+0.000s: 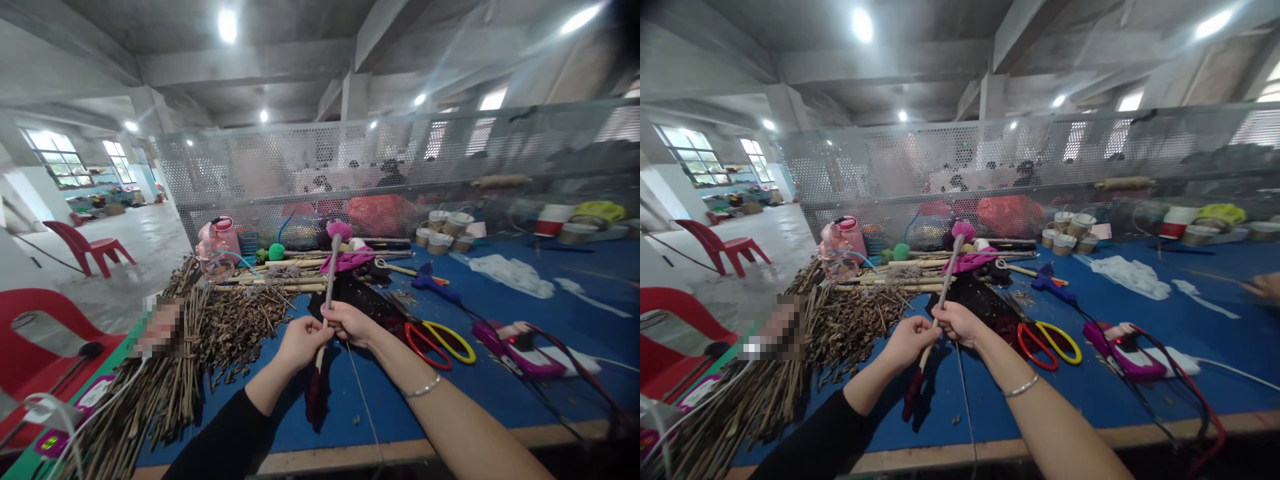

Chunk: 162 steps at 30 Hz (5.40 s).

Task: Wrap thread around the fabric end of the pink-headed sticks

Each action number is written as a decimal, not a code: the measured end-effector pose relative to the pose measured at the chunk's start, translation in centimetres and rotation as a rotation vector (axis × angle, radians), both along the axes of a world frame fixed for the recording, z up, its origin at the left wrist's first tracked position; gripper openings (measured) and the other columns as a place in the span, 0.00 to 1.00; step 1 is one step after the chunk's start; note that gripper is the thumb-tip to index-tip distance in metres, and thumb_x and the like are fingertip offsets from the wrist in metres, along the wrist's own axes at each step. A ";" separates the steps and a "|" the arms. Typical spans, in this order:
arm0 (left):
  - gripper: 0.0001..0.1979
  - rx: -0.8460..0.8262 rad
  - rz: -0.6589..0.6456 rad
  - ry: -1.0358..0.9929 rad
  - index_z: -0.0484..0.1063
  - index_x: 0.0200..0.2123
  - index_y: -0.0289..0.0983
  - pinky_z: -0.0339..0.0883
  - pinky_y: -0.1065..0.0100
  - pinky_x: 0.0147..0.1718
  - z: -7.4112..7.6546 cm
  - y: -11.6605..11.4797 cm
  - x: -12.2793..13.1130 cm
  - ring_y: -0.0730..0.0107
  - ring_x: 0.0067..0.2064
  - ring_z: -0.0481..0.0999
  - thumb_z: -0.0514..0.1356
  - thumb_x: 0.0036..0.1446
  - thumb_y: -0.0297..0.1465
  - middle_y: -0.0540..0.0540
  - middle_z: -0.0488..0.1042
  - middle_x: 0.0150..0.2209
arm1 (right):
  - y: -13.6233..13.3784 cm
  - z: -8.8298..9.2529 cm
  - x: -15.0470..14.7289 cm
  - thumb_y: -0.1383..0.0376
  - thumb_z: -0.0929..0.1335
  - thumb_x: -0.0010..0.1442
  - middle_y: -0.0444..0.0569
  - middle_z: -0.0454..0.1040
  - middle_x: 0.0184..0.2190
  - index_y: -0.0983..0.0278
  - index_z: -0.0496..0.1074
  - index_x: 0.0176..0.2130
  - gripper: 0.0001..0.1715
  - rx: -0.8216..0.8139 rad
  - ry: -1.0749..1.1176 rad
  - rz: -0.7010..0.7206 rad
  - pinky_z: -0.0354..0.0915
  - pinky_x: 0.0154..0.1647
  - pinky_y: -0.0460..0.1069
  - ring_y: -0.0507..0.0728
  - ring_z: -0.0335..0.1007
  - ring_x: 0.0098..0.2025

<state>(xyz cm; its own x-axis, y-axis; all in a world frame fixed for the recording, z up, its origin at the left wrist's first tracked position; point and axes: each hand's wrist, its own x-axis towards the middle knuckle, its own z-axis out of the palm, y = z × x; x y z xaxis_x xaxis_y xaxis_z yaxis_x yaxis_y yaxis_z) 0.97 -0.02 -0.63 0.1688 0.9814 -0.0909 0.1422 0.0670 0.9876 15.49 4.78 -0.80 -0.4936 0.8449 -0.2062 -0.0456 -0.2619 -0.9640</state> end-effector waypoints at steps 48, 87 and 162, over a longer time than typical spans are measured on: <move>0.15 -0.244 -0.125 -0.319 0.66 0.28 0.32 0.60 0.75 0.20 0.6 0.0 0.0 0.75 0.22 0.70 0.64 0.43 0.38 0.46 0.72 0.23 | 0.5 0.3 0.4 0.54 0.71 0.46 0.31 0.50 0.13 0.63 0.56 0.29 0.22 -0.020 0.080 0.104 0.32 0.13 0.41 0.42 0.35 0.14; 0.16 -0.118 0.038 -0.151 0.66 0.28 0.32 0.59 0.76 0.17 0.2 0.2 0.1 0.77 0.18 0.69 0.64 0.45 0.40 0.49 0.72 0.20 | 0.9 -1.0 0.3 0.59 0.71 0.47 0.34 0.55 0.15 0.65 0.63 0.33 0.18 0.013 0.119 0.165 0.35 0.11 0.41 0.43 0.39 0.14; 0.18 -0.073 -0.121 0.108 0.63 0.20 0.35 0.56 0.74 0.17 -0.1 -0.3 -0.4 0.77 0.16 0.63 0.66 0.37 0.42 0.53 0.65 0.14 | 0.7 -0.7 0.5 0.57 0.71 0.45 0.31 0.50 0.11 0.63 0.59 0.28 0.18 0.053 -0.113 0.030 0.32 0.12 0.42 0.43 0.36 0.12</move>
